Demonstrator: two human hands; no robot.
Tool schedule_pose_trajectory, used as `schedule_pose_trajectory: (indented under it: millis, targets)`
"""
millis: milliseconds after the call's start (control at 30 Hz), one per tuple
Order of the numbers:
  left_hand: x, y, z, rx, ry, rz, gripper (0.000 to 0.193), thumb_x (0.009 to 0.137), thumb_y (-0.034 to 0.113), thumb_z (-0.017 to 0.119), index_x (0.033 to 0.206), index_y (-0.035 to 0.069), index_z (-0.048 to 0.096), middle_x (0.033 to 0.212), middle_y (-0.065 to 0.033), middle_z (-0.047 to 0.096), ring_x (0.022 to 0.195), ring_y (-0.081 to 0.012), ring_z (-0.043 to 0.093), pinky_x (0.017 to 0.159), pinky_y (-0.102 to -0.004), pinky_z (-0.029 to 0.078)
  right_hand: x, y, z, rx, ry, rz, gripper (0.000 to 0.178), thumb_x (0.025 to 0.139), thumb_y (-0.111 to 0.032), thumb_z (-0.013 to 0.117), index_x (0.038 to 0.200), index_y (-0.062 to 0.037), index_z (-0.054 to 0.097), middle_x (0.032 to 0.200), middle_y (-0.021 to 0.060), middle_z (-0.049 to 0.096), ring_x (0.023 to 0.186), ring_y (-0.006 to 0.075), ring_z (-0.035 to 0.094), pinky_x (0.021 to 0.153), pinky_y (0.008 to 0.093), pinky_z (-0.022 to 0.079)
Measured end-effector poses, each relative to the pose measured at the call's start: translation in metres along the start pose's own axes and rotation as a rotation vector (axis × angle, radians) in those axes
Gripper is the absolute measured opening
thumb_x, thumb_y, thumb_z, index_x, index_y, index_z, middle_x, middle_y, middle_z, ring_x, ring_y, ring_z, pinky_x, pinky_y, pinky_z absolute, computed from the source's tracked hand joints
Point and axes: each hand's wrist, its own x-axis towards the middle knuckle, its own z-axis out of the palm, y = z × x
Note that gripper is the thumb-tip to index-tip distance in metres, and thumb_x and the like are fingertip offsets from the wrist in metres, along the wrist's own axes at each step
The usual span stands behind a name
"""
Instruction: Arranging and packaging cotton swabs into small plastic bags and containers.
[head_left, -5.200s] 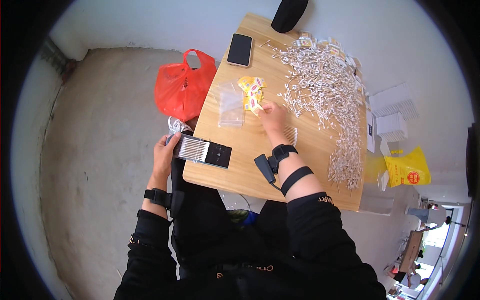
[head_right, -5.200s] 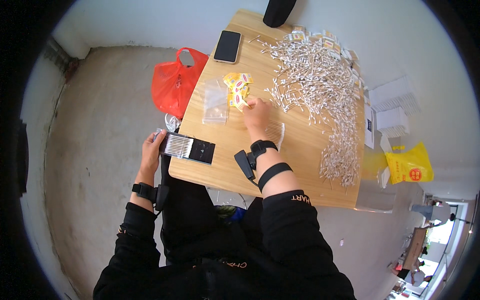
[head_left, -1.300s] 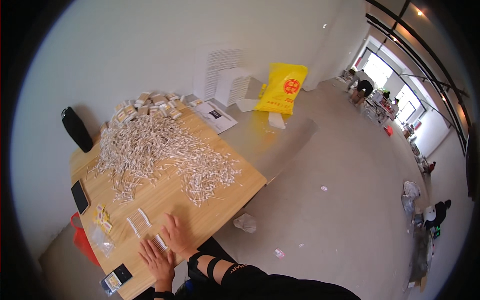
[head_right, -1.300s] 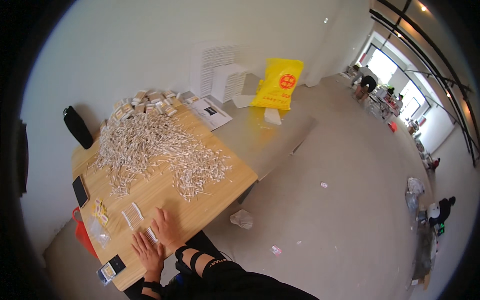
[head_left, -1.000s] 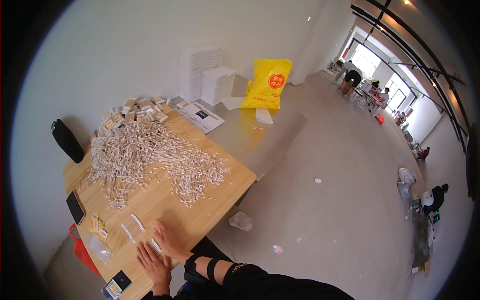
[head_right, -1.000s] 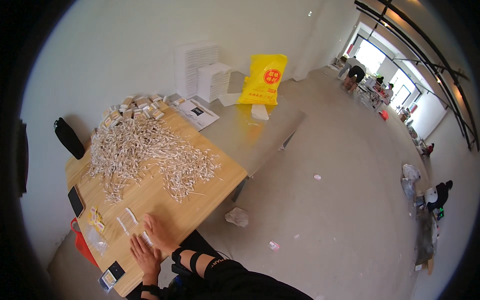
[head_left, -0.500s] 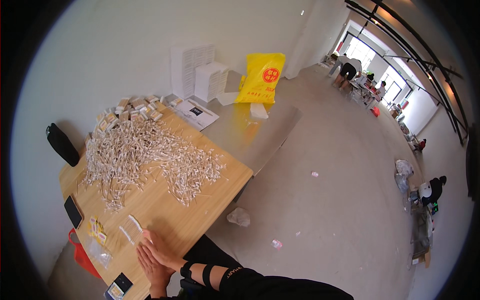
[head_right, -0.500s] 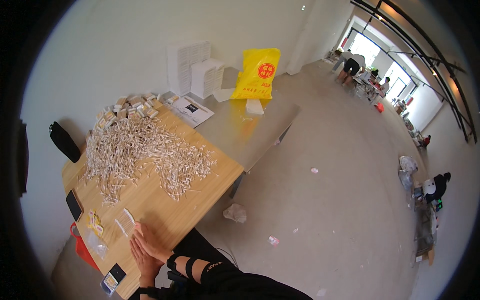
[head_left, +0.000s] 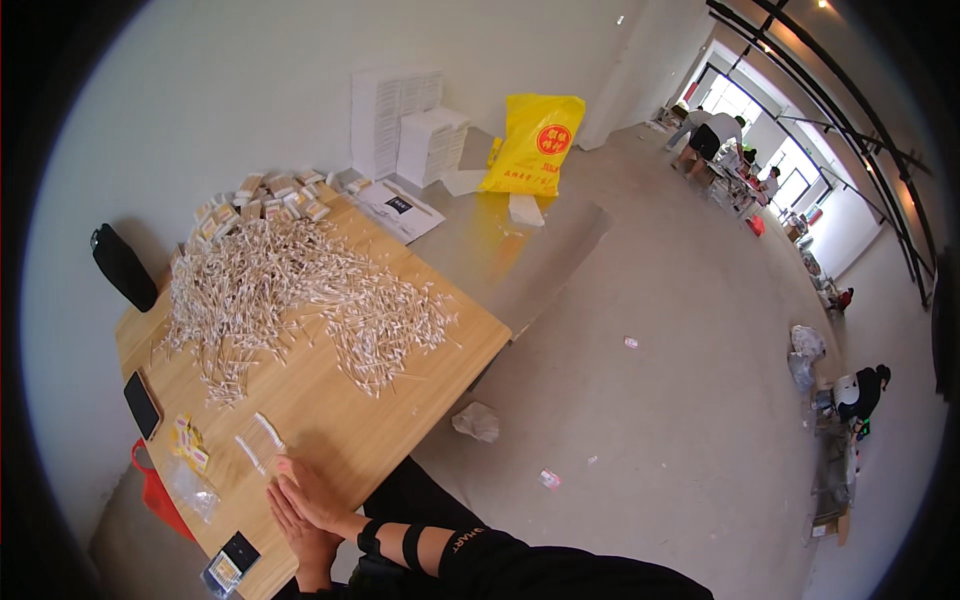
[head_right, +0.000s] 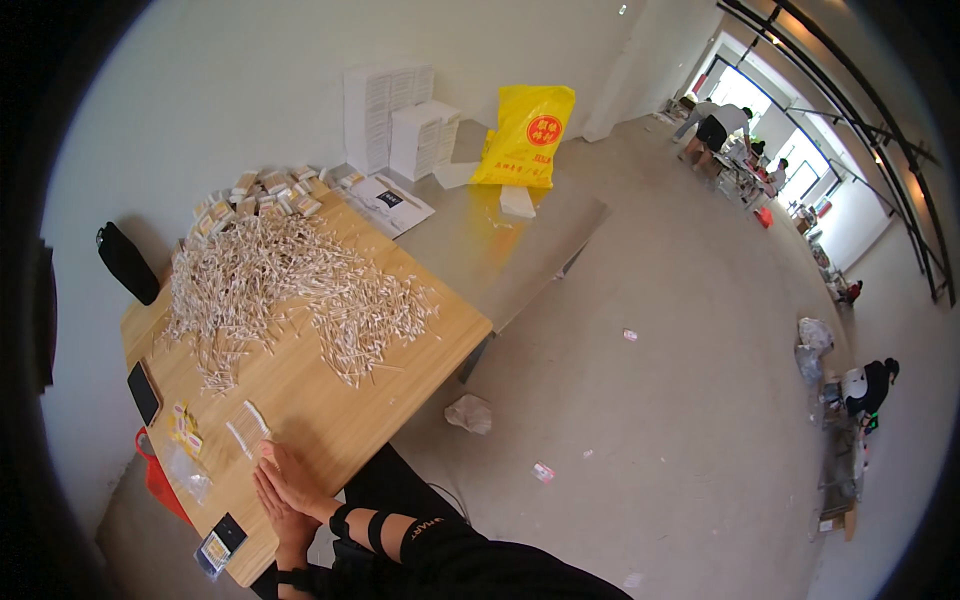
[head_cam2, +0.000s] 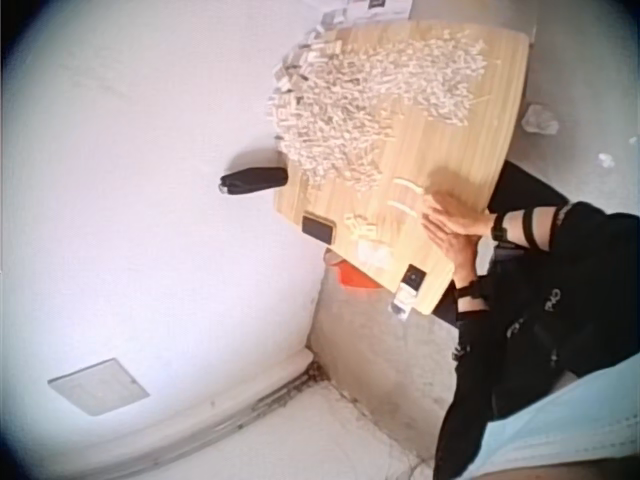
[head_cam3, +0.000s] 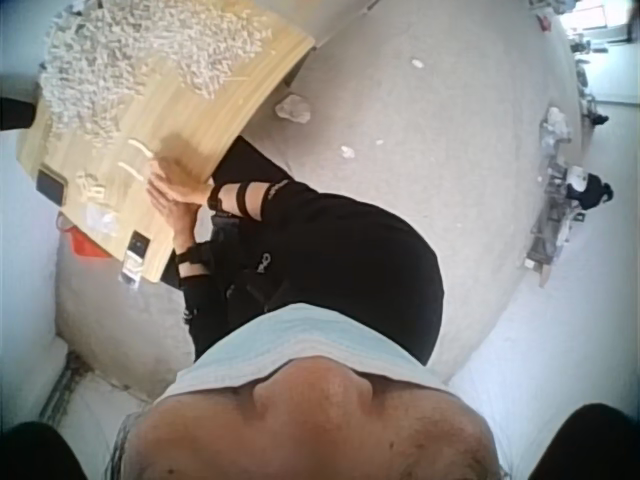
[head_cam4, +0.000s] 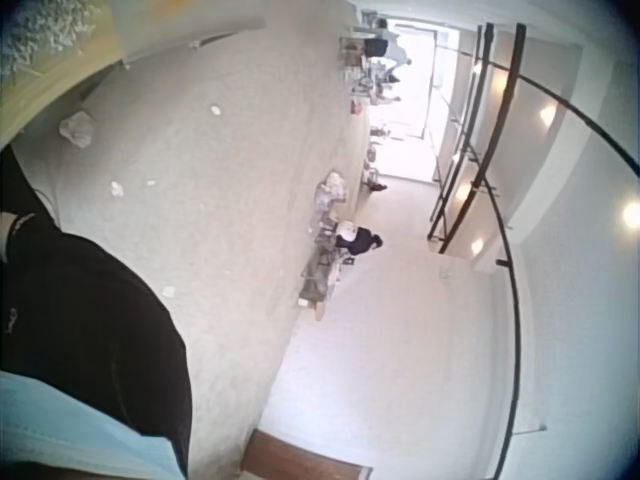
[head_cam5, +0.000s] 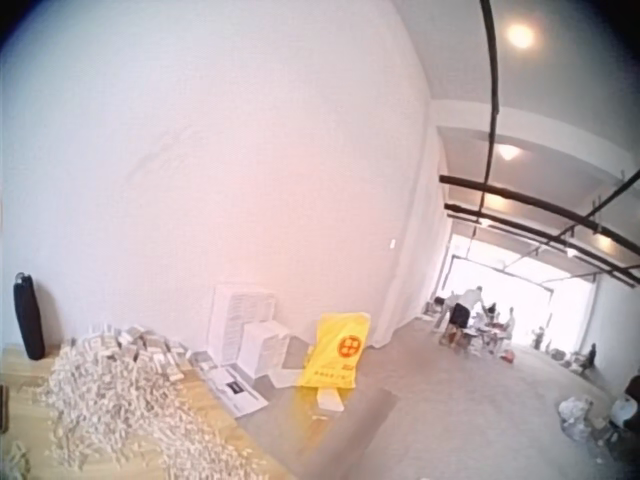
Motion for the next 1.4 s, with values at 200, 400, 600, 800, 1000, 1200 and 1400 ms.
schedule_pose_trajectory:
  millis: [200,400,600,800,1000,1200,1400]
  targets:
    - [-0.014,-0.006,-0.004,-0.018,-0.004,-0.041,0.096,0.078,0.041,0.066,0.147,-0.003,0.016,0.151,-0.0257,0.018,0.141,-0.044,0.016,0.114,-0.0503,0.017,-0.009,0.006,0.018,-0.045,0.006,-0.054,0.045,0.099,-0.03,0.04,0.13,0.0031,0.039,0.124,0.0235,0.047,0.119,0.0365,0.043,0.104,0.0395,0.032]
    - [-0.041,-0.042,0.023,0.327,-0.042,-0.003,0.08,0.088,0.041,0.053,0.149,0.004,0.018,0.153,-0.0229,0.018,0.142,-0.041,0.017,0.113,-0.0492,0.018,-0.025,-0.008,0.045,-0.015,0.052,0.022,0.045,0.098,-0.029,0.044,0.13,0.0019,0.04,0.125,0.0224,0.048,0.118,0.0366,0.045,0.102,0.0392,0.036]
    - [-0.054,-0.07,0.024,0.32,0.01,0.092,0.076,0.088,0.046,0.052,0.149,0.009,0.024,0.153,-0.0186,0.023,0.14,-0.0428,0.021,0.111,-0.051,0.022,-0.028,-0.012,0.057,-0.018,0.029,-0.006,0.045,0.098,-0.031,0.044,0.131,0.0008,0.04,0.127,0.0203,0.046,0.119,0.0344,0.045,0.102,0.0373,0.035]
    - [-0.049,-0.057,0.001,0.291,0.009,0.114,0.077,0.088,0.044,0.051,0.15,0.009,0.022,0.154,-0.0194,0.021,0.14,-0.0432,0.02,0.113,-0.0502,0.018,-0.029,-0.01,0.061,-0.047,0.02,-0.014,0.046,0.097,-0.032,0.045,0.131,-0.001,0.04,0.128,0.0197,0.046,0.12,0.0343,0.044,0.102,0.0377,0.035]
    - [-0.061,-0.057,0.021,0.415,-0.06,-0.054,0.072,0.092,0.034,0.047,0.151,0.008,0.014,0.156,-0.0153,0.015,0.143,-0.0381,0.014,0.114,-0.0478,0.014,-0.035,-0.006,0.068,-0.056,0.008,-0.015,0.046,0.097,-0.032,0.046,0.132,-0.0013,0.041,0.129,0.0204,0.047,0.12,0.0344,0.045,0.102,0.0394,0.035]
    - [-0.037,-0.028,-0.021,0.394,0.014,-0.123,0.068,0.089,0.031,0.051,0.148,0.007,0.024,0.146,-0.0234,0.029,0.138,-0.0419,0.024,0.114,-0.049,0.02,-0.033,-0.003,0.071,-0.217,0.094,0.005,0.053,0.093,-0.035,0.051,0.131,0.0006,0.043,0.128,0.0237,0.048,0.122,0.0386,0.043,0.104,0.0439,0.034]
    - [-0.027,-0.022,-0.038,-0.141,-0.065,-0.228,0.133,0.042,0.041,0.089,0.145,-0.005,0.018,0.152,-0.0227,0.021,0.143,-0.0364,0.017,0.116,-0.0454,0.016,-0.005,0.02,0.029,0.066,-0.045,0.025,0.04,0.1,-0.029,0.037,0.123,0.0023,0.047,0.128,0.0165,0.046,0.123,0.0274,0.041,0.106,0.0363,0.031]
